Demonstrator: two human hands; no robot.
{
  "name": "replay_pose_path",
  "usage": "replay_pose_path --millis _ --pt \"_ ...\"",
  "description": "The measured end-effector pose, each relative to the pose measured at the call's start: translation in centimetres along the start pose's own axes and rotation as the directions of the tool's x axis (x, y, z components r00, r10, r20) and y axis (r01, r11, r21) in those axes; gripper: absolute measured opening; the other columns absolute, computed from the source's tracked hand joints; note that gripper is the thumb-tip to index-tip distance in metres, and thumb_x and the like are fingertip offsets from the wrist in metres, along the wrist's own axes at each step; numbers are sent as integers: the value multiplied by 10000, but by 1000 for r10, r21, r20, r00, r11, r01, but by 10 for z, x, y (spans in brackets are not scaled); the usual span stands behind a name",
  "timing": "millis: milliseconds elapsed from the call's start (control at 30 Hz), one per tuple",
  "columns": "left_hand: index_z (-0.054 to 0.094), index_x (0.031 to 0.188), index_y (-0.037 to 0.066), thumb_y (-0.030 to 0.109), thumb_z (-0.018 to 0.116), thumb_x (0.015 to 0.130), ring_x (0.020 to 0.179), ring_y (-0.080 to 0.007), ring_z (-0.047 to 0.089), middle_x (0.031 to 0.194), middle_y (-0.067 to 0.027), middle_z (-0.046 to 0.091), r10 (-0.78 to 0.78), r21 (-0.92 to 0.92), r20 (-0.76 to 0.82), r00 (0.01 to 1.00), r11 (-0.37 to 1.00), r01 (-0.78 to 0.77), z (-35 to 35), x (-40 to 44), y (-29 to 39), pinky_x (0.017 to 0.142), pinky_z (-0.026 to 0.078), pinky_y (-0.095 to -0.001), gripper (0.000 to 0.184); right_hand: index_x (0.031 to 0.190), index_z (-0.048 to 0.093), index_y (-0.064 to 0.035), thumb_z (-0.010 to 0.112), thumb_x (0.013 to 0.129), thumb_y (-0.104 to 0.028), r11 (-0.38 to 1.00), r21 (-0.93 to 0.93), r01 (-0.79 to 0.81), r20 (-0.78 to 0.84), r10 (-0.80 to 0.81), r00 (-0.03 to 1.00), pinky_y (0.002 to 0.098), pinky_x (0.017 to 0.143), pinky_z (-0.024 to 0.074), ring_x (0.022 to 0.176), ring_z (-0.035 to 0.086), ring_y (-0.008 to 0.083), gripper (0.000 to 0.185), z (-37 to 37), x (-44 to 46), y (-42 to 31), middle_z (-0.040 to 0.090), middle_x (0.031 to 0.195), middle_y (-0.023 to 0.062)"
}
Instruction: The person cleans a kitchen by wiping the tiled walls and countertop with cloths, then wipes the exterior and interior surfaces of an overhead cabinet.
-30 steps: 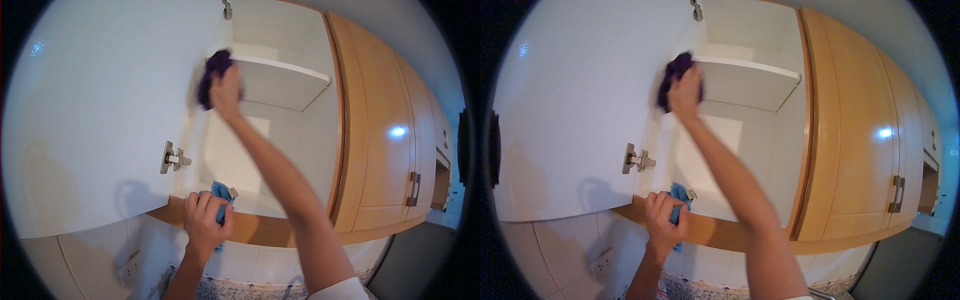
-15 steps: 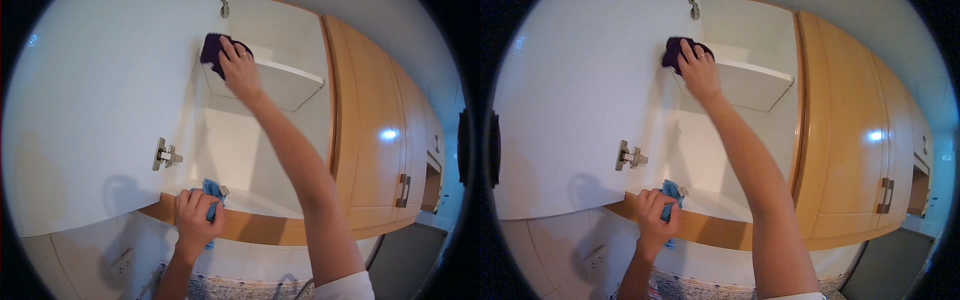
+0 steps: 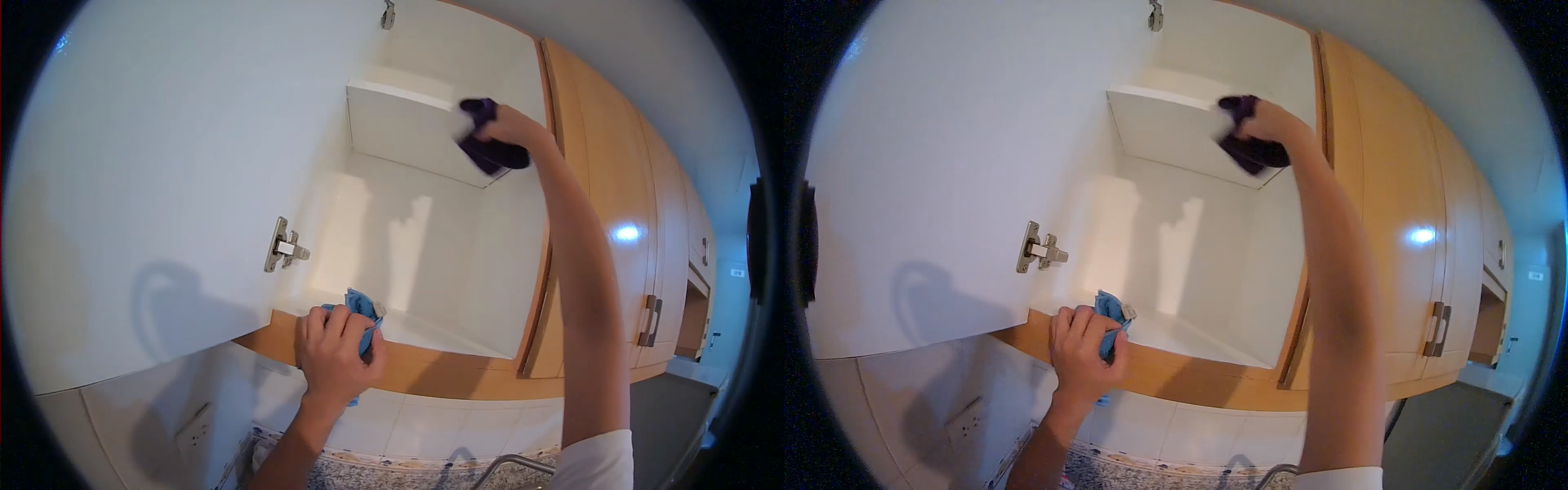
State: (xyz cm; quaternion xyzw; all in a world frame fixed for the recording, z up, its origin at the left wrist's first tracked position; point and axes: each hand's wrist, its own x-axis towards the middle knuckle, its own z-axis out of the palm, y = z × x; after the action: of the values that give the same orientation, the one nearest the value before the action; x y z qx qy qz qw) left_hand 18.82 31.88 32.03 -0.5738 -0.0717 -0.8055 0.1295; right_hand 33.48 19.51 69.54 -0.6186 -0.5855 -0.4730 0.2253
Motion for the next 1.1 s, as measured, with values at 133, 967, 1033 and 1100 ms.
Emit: replay_pose_path --millis 133,967,1033,1100 --pt "562 716 91 100 643 651 720 -271 462 729 -59 504 -27 7 8 1000 1000 27 -1 0 2 667 357 -377 104 979 664 -66 429 773 -646 995 -63 75 -197 -86 977 395 810 465 900 632 318 659 71 78 -84 658 955 187" --pt "547 699 87 77 631 640 728 -274 469 728 -66 509 -19 41 0 1000 999 19 2 0 4 668 367 -380 103 1246 489 7 541 862 -369 802 258 538 -649 -268 711 429 1017 312 1197 411 365 540 115 31 -144 463 1280 231" --pt "544 719 73 44 615 650 734 -286 468 744 -78 511 -58 66 -2 998 996 58 3 0 8 678 377 -397 103 1353 330 17 514 886 -297 656 680 328 -502 91 860 475 1081 171 1289 266 397 592 157 6 -213 291 1400 242" --pt "550 730 77 63 618 671 741 -285 469 752 -77 513 -53 61 33 998 997 51 4 -2 6 682 374 -397 91 1392 256 -9 496 890 -257 406 890 207 -318 228 920 487 1079 135 1292 237 424 609 147 -41 -245 237 1431 226"
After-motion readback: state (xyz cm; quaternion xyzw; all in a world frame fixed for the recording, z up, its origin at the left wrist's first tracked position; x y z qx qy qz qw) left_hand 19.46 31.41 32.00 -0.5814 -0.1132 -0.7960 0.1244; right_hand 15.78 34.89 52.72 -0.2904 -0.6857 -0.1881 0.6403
